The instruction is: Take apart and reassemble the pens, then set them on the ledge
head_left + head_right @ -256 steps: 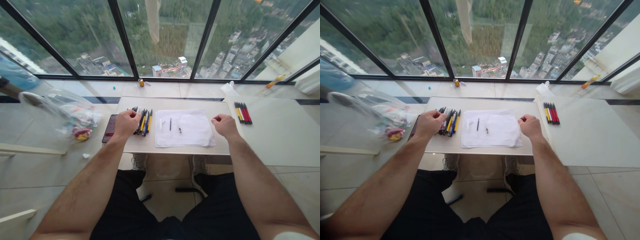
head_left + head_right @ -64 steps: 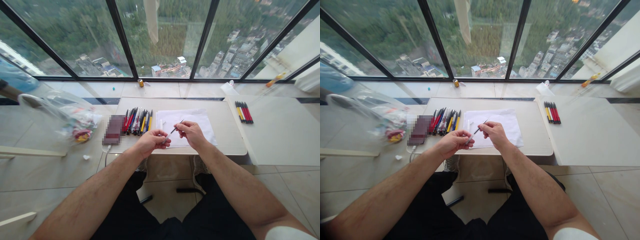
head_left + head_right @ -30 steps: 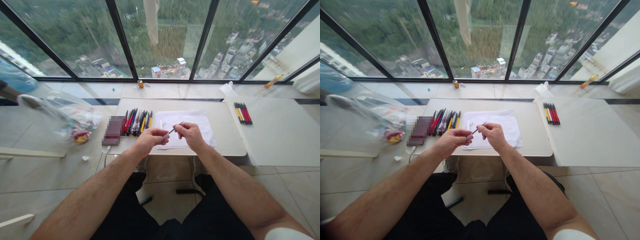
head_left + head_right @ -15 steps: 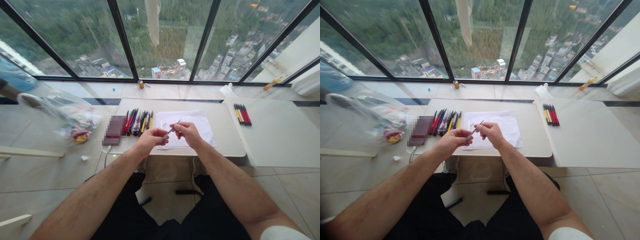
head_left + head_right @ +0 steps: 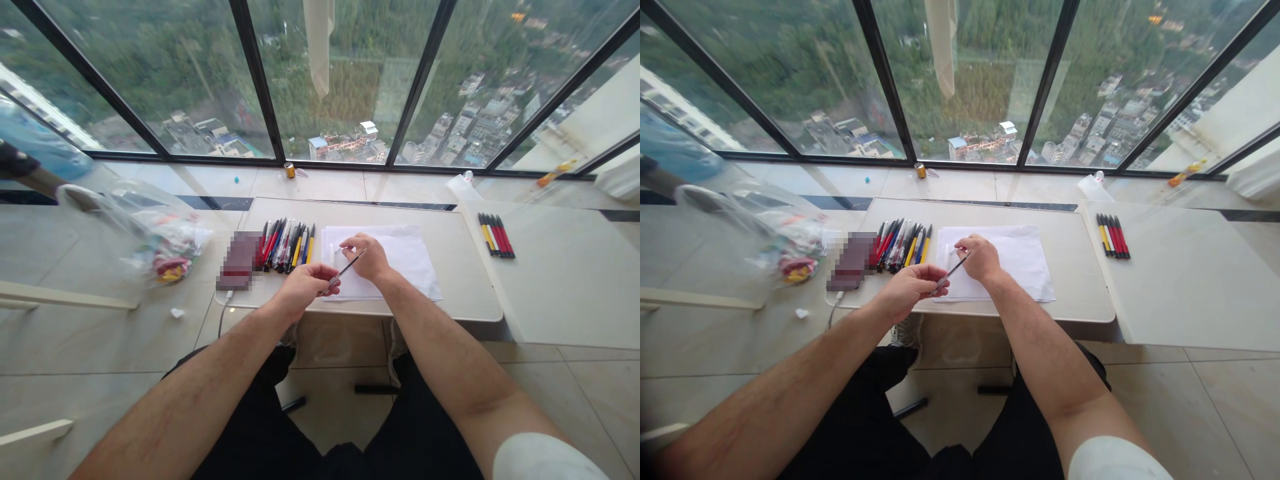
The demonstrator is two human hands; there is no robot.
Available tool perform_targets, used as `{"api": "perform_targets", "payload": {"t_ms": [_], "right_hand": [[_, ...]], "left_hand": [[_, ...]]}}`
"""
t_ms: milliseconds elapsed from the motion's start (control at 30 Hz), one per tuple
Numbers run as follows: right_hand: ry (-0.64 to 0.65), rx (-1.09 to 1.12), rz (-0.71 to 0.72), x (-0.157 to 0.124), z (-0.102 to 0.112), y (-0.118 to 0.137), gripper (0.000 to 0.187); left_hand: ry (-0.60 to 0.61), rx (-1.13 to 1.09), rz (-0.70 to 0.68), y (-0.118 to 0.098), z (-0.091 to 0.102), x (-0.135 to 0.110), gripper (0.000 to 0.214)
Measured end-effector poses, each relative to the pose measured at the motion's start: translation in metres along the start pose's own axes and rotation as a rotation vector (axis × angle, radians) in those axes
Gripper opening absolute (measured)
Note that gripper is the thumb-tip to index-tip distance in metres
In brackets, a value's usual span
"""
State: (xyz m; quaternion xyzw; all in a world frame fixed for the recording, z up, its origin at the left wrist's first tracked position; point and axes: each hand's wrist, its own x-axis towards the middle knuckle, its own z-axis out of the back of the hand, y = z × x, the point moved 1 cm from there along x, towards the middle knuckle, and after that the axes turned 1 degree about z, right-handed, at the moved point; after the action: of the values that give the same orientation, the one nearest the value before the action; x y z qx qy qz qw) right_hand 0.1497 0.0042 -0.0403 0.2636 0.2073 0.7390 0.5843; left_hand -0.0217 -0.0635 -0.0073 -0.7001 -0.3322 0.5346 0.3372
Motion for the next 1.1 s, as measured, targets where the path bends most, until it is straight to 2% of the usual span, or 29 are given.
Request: {"api": "perform_targets", "payload": {"t_ms": [533, 767, 933, 1100], "right_hand": [[0.107, -0.243, 0.051, 0.003, -0.005, 0.007, 0.013], [0.086, -0.306, 0.062, -0.005, 0.011, 0.0, 0.014], [0.021, -0.234, 0.01, -0.006, 0.021, -0.008, 0.013], [-0.004, -0.09, -0.023, 0.0, 0.014, -0.007, 0.014]], "left_hand": [[0.001, 0.038, 0.006, -0.001, -0.001, 0.001, 0.023], [-0.004, 0.054, 0.023, -0.003, 0.0, 0.003, 0.025], [0.001, 0.046, 0.027, -0.003, 0.0, 0.004, 0.026], [-0.014, 0.041, 0.036, -0.002, 0.0, 0.003, 0.027]]}}
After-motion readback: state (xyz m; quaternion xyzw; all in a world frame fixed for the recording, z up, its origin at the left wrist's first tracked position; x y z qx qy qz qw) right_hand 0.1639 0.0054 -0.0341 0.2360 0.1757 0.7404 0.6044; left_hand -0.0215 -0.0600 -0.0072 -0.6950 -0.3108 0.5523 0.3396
